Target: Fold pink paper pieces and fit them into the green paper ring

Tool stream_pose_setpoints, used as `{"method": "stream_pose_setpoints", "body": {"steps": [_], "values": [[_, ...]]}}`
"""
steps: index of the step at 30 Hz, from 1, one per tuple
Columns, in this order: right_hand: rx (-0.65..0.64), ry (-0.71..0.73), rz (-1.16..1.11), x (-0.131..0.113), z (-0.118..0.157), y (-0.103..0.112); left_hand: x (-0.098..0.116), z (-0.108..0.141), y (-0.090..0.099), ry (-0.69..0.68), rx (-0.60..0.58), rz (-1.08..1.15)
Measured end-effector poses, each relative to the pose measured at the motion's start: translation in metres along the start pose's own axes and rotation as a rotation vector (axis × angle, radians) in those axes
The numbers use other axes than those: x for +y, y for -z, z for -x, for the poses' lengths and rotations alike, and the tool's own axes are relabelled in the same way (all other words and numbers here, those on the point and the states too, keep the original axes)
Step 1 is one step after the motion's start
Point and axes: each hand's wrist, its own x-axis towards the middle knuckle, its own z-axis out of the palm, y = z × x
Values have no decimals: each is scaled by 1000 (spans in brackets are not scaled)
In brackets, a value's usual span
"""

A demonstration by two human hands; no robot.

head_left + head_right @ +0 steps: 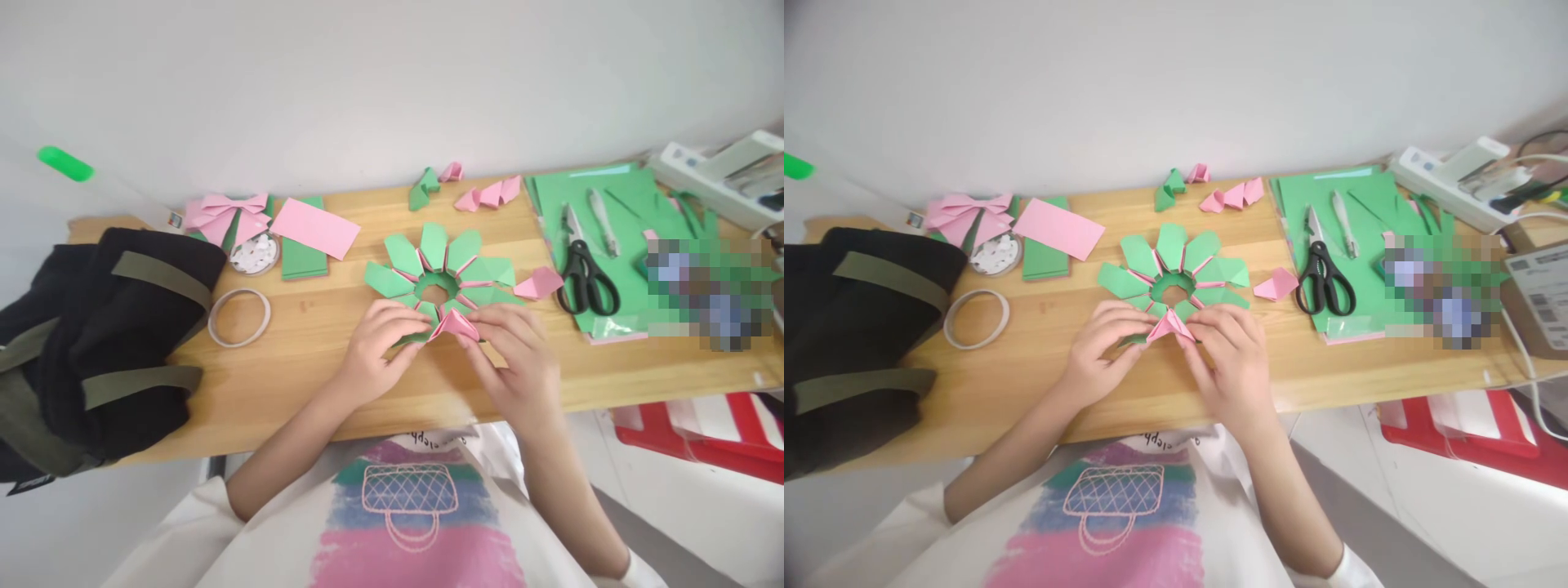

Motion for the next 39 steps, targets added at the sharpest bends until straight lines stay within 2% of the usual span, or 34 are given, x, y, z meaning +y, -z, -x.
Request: {"method": "stream_pose_setpoints", "body": {"steps": [14, 18, 24, 27, 33, 39], "values": [[31, -29, 33, 1, 16, -4, -3, 4, -3, -88, 39, -148], [107, -36, 99, 1, 27, -10, -5, 8, -5, -128, 35, -196], [288, -75, 146, -2, 47, -23, -5, 10, -9, -172, 54, -223], [299, -94, 122, -1, 54, -28, -5, 10, -8, -192, 58, -244], [336, -47, 84, -1, 49, -34, -5, 10, -8, -211, 48, -257], [312, -33, 95, -11, 38, -27, -4, 9, -5, -196, 84, -251]]}}
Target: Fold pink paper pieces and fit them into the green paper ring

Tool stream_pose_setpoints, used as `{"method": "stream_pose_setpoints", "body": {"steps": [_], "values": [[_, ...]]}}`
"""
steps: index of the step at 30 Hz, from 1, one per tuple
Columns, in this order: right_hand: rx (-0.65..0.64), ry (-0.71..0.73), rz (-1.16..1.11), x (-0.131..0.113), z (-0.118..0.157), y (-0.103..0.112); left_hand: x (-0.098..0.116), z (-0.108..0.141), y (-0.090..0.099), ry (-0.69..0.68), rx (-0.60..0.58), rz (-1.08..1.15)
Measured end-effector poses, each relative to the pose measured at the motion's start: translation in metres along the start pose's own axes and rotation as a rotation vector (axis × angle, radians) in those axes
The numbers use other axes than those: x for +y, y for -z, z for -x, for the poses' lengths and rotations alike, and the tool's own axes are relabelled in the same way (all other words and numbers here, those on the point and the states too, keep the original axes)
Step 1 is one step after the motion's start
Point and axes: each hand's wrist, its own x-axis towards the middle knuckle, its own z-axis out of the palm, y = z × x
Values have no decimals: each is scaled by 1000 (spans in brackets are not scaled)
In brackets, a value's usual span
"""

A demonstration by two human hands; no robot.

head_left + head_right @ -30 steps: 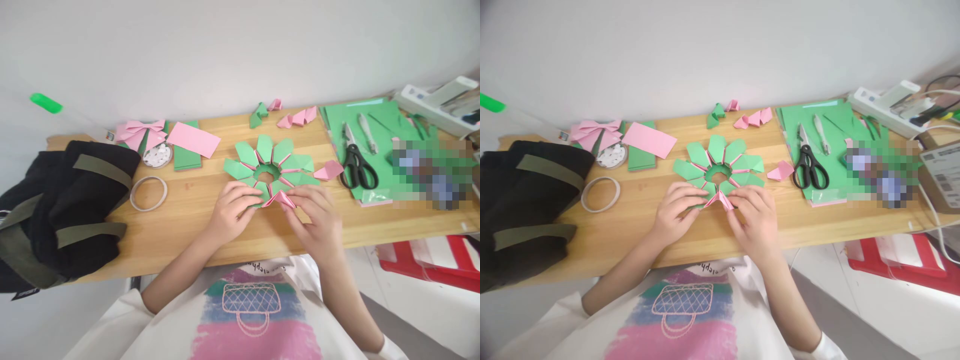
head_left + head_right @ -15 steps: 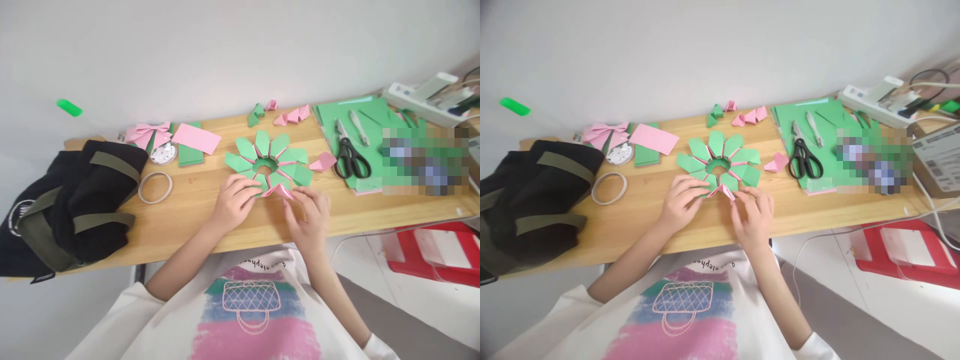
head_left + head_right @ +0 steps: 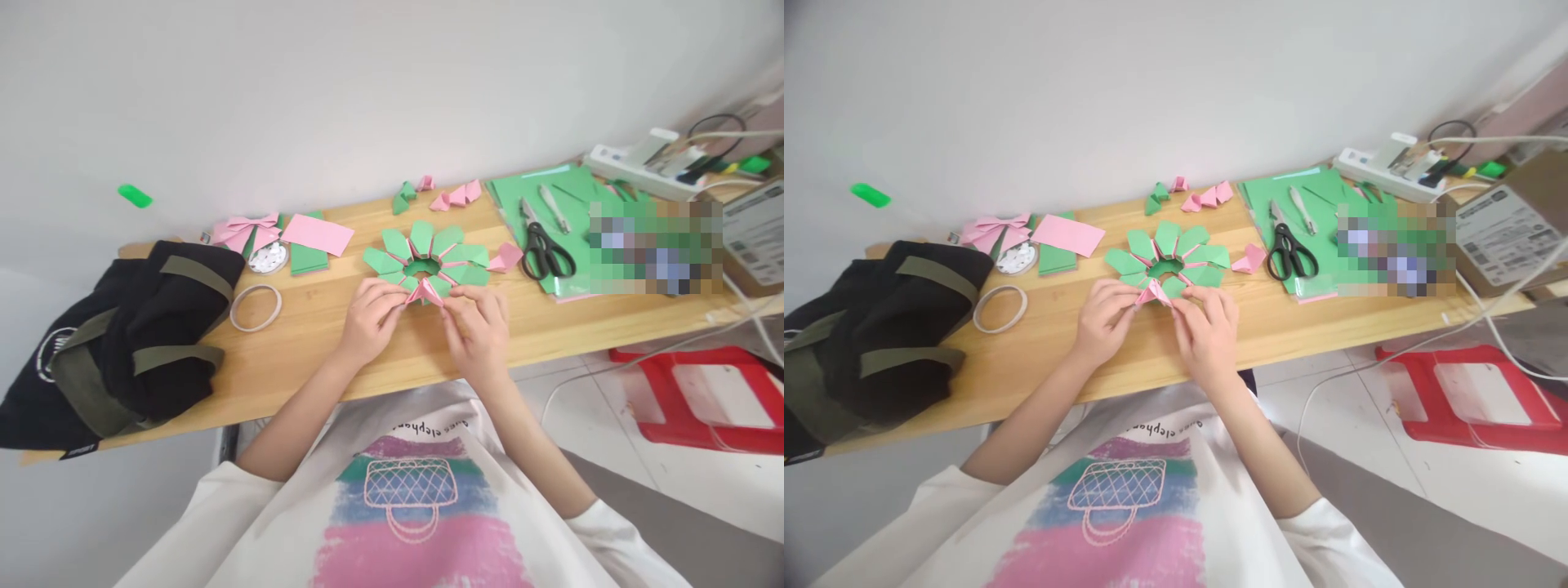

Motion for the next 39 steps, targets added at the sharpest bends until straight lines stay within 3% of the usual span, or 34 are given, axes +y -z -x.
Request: {"method": "stream_pose_setpoints", "body": {"steps": [5, 9, 14, 21, 27, 30, 34, 39], "values": [[-66, 109, 123, -7, -16, 8, -1, -3, 3, -5, 36, 15], [-201, 142, 77, -8, -34, 14, 0, -5, 7, 39, 24, 68], [-443, 16, -98, 1, -55, 16, 5, -13, 14, 215, -140, 218], [-812, -47, -284, 23, -98, 11, 2, -48, 28, 496, -419, 360], [-1020, -107, -391, 29, -129, 12, -2, -57, 30, 607, -384, 424], [-1040, -90, -443, 36, -132, 13, -3, -57, 28, 585, -373, 418], [-957, -83, -498, 42, -127, 11, -5, -59, 25, 551, -346, 510], [-904, -174, -526, 32, -117, 11, -7, -54, 22, 595, -296, 654]]}}
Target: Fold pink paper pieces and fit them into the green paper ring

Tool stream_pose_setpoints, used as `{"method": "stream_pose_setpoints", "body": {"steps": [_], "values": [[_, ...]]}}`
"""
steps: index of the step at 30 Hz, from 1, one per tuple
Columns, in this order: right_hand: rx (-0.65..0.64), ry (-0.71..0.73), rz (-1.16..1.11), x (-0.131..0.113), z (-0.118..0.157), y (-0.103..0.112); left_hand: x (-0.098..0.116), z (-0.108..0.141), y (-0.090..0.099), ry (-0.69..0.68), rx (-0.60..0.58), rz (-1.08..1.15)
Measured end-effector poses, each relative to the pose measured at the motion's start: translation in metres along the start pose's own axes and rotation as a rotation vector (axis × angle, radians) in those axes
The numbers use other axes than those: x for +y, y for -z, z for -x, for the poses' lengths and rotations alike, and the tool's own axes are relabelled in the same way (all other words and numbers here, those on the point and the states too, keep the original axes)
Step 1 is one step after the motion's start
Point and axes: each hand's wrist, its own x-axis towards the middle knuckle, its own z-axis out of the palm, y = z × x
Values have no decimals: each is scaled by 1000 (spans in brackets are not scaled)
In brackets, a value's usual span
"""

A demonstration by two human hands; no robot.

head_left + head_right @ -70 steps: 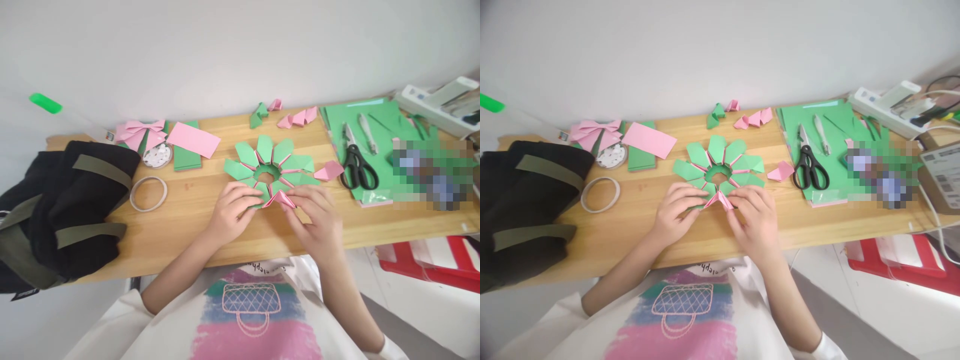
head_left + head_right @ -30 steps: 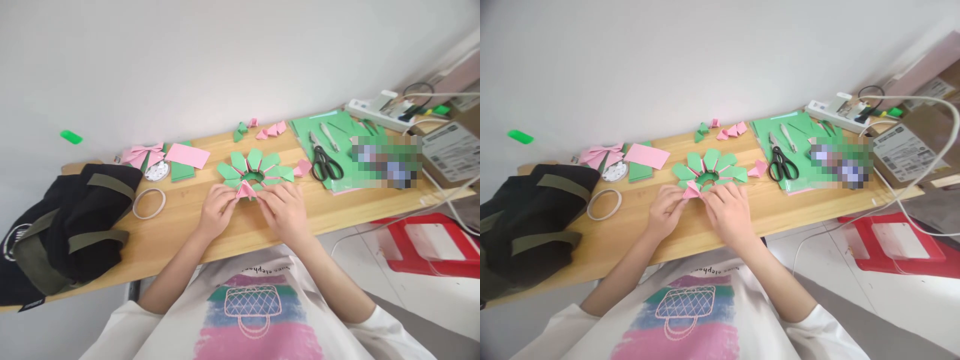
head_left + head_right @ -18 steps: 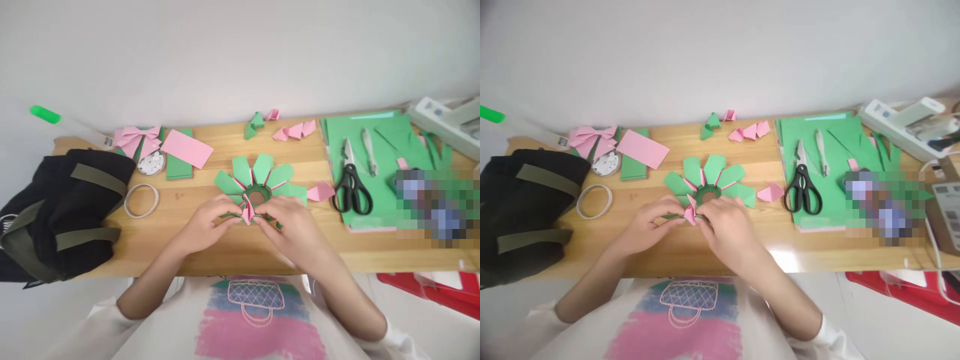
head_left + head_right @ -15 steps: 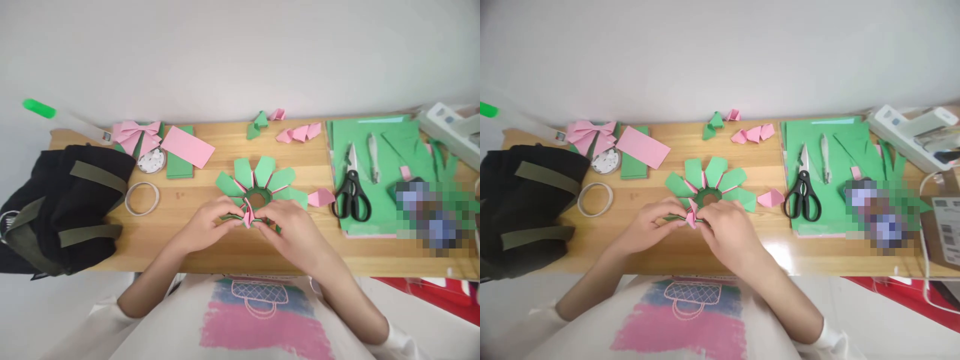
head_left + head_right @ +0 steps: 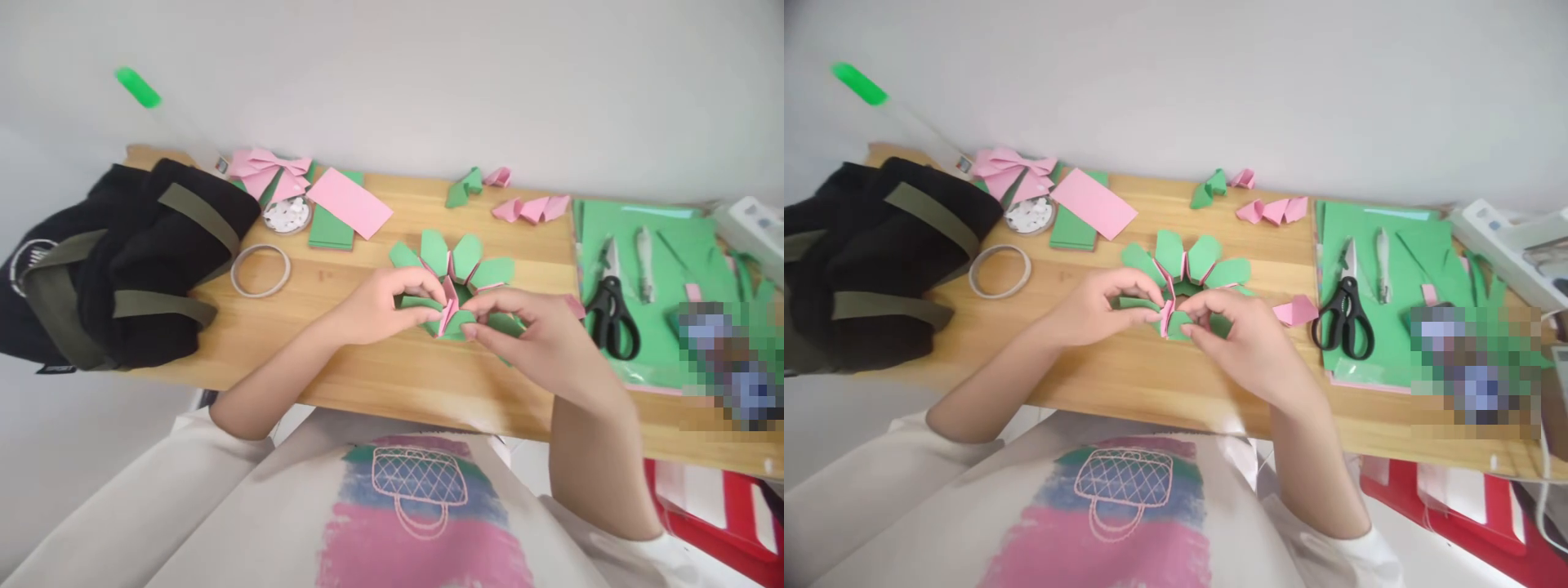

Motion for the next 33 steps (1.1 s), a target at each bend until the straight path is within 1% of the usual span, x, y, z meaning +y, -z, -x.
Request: {"method": "stream_pose_setpoints", "body": {"steps": [4, 7, 10, 14, 16, 20, 27, 30, 33], "values": [[-43, -56, -48, -5, 0, -6, -9, 5, -2, -15, 10, 25], [-60, -49, -68, 0, -3, -8, -18, 6, -4, -25, 47, 3], [-37, -17, -72, 10, -6, -13, -25, 6, -5, -73, 85, -88], [15, 20, -63, 24, -4, -20, -33, 6, -2, -133, 151, -273], [28, 53, -57, 28, -2, -23, -37, 5, -1, -170, 163, -323], [35, 125, -39, 32, 1, -25, -39, 4, -1, -242, 116, -307], [6, 221, 1, 30, 4, -22, -29, 8, -3, -203, 32, -362], [-2, 254, 1, 29, 5, -20, -25, 10, -4, -195, 26, -385], [-3, 257, -13, 29, 5, -19, -25, 10, -4, -188, 30, -390]]}}
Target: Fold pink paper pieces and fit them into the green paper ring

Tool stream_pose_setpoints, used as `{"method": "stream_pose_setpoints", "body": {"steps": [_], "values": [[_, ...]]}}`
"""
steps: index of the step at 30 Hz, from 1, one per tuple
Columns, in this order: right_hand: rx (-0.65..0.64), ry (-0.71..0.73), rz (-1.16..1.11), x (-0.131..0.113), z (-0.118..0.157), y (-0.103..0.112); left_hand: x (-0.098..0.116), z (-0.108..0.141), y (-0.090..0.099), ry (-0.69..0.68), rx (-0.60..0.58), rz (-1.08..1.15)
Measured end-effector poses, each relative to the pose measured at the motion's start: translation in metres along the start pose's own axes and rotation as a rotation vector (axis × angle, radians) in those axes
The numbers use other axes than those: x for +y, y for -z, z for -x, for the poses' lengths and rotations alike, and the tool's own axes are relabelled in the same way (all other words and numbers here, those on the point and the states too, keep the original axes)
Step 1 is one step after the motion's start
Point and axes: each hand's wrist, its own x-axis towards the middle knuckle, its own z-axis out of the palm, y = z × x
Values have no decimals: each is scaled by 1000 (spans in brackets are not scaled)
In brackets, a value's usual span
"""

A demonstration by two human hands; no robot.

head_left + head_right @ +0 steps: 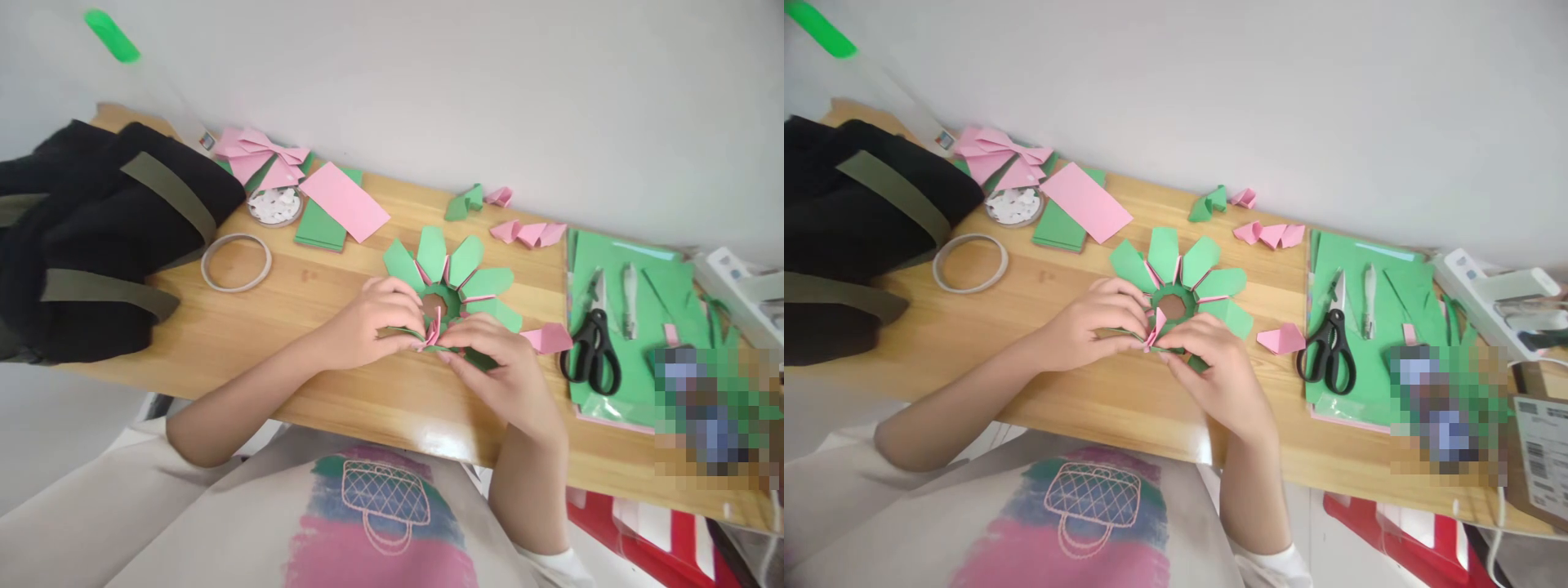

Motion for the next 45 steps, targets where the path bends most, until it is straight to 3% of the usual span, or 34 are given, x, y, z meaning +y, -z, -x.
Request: {"method": "stream_pose_setpoints", "body": {"steps": [15, 21, 31, 45], "values": [[1, -7, -50, -2, -2, 5, 0, 1, 3, 44, 2, 8], [1, -12, -15, 3, 0, 6, -5, 0, 2, 50, 78, 98], [138, -2, 134, 6, -1, 2, -15, 1, -5, 72, 194, 148], [111, 18, 120, 9, 0, 0, -5, 2, -9, 119, 215, 145]]}}
